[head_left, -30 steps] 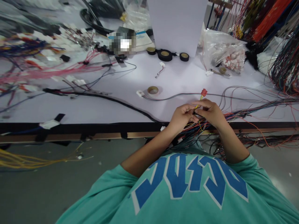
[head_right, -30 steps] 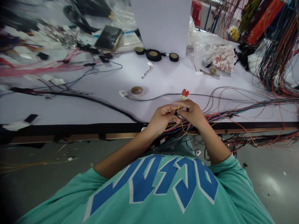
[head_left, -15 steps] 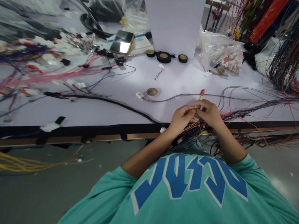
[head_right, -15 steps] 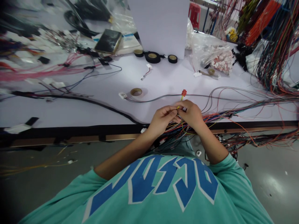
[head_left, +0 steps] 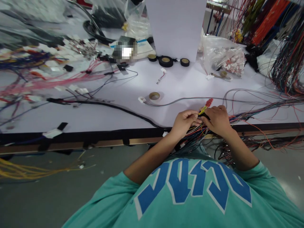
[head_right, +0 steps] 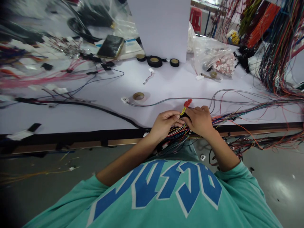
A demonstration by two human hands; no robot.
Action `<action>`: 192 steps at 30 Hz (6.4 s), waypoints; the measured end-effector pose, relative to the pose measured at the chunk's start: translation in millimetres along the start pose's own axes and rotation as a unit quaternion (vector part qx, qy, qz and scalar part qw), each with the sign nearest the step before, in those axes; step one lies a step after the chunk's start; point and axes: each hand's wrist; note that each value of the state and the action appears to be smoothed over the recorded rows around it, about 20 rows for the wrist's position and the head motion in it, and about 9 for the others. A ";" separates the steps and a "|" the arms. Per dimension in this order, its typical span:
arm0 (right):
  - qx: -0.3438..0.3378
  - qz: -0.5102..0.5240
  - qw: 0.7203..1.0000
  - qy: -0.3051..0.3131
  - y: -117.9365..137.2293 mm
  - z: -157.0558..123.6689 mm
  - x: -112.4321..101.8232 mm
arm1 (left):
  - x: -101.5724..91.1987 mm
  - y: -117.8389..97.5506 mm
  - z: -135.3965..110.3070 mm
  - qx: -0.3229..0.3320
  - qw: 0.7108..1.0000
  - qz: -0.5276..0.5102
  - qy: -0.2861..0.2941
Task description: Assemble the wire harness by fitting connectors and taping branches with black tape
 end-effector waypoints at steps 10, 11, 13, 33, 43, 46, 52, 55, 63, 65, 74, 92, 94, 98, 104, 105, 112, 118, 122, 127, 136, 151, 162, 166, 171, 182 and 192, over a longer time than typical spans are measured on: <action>0.024 0.156 0.982 -0.100 0.5 7.7 10.6 | -2.9 -3.4 4.7 0.014 0.999 0.006 0.045; 0.030 0.176 0.979 -0.102 0.0 8.6 12.4 | -2.7 -3.6 4.6 0.014 0.999 -0.003 0.046; 0.035 0.219 0.969 -0.107 -1.2 11.5 16.4 | -2.6 -4.7 4.8 0.003 0.999 -0.025 0.046; 0.132 0.539 0.829 -0.062 -2.7 30.5 8.2 | -6.0 -6.7 7.7 -0.070 0.995 -0.040 0.065; 0.261 0.571 0.778 0.007 3.7 28.1 -0.2 | -6.7 -16.7 -11.3 0.115 0.950 0.257 0.131; 0.240 0.523 0.817 -0.031 7.7 27.0 -4.7 | -6.4 -17.0 -9.8 0.101 0.953 0.254 0.133; 0.188 0.447 0.874 -0.021 13.0 30.0 -18.0 | -3.3 -17.3 -0.5 0.121 0.941 0.302 0.096; 0.172 0.417 0.892 -0.014 17.1 33.4 -20.9 | -1.9 -21.5 0.0 0.209 0.899 0.380 0.055; 0.072 0.396 0.915 -0.028 13.7 27.9 -9.0 | -7.3 -25.1 -6.1 0.196 0.909 0.367 0.001; 0.045 0.364 0.930 -0.022 11.9 20.8 -5.9 | -9.9 -23.9 -4.3 0.165 0.936 0.311 -0.006; -0.029 0.294 0.955 0.004 7.4 14.9 -0.9 | -18.6 -27.8 -10.0 0.177 0.932 0.316 -0.033; 0.036 0.523 0.816 0.244 12.0 46.2 15.2 | -36.8 -48.5 0.7 0.184 0.930 0.311 0.065; 0.053 0.573 0.771 0.273 10.1 39.2 10.0 | -37.8 -43.9 2.7 0.177 0.946 0.264 0.058; 0.078 0.643 0.698 0.307 7.6 36.0 8.1 | -39.0 -36.0 7.0 0.172 0.964 0.202 0.031; 0.053 0.598 0.746 0.288 12.2 39.4 6.8 | -37.4 -30.9 6.1 0.149 0.971 0.186 -0.010; 0.049 0.581 0.764 0.276 13.2 39.1 5.6 | -36.6 -31.4 4.2 0.143 0.970 0.195 -0.018; 0.041 0.506 0.824 0.253 18.6 35.9 3.9 | -33.0 -48.0 -9.4 0.074 0.925 0.372 0.032; 0.037 0.367 0.900 0.231 18.2 32.5 0.2 | -36.5 -57.1 3.9 0.089 0.897 0.428 0.070; -0.065 0.181 0.980 0.048 21.9 17.2 -13.2 | -34.0 -58.1 10.2 0.074 0.901 0.423 0.069; -0.345 -0.010 0.937 -0.058 44.1 11.3 -25.0 | -28.6 -54.3 10.5 0.031 0.937 0.343 0.058; -0.322 0.039 0.946 0.018 33.3 6.5 -41.0 | -38.0 -45.3 8.0 -0.057 0.982 0.165 0.068; -0.021 0.341 0.937 0.069 16.2 42.1 15.1 | -30.3 -50.8 -6.3 0.359 0.778 0.510 0.074; 0.101 0.634 0.710 0.290 5.0 33.8 2.7 | -35.8 -33.8 3.5 0.166 0.938 0.301 0.033; 0.154 0.645 0.693 0.282 11.9 34.3 8.2 | -33.9 -36.3 -1.2 0.104 0.949 0.288 0.071; 0.109 0.515 0.810 0.258 10.6 32.8 6.1 | -32.4 -34.3 0.2 0.055 0.971 0.230 0.031; -0.367 0.030 0.929 0.020 38.3 3.5 -38.4 | -23.4 -28.8 -0.4 0.007 0.993 0.112 -0.035; -0.128 0.024 0.980 0.152 1.9 12.6 -32.1 | -25.2 -22.1 -16.7 0.108 0.972 0.210 0.010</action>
Point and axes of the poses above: each hand's wrist, its own z-axis towards the middle knuckle, its own x-axis out of the palm, y = z × x, and after that the axes turned 5 degrees about -z, right-handed
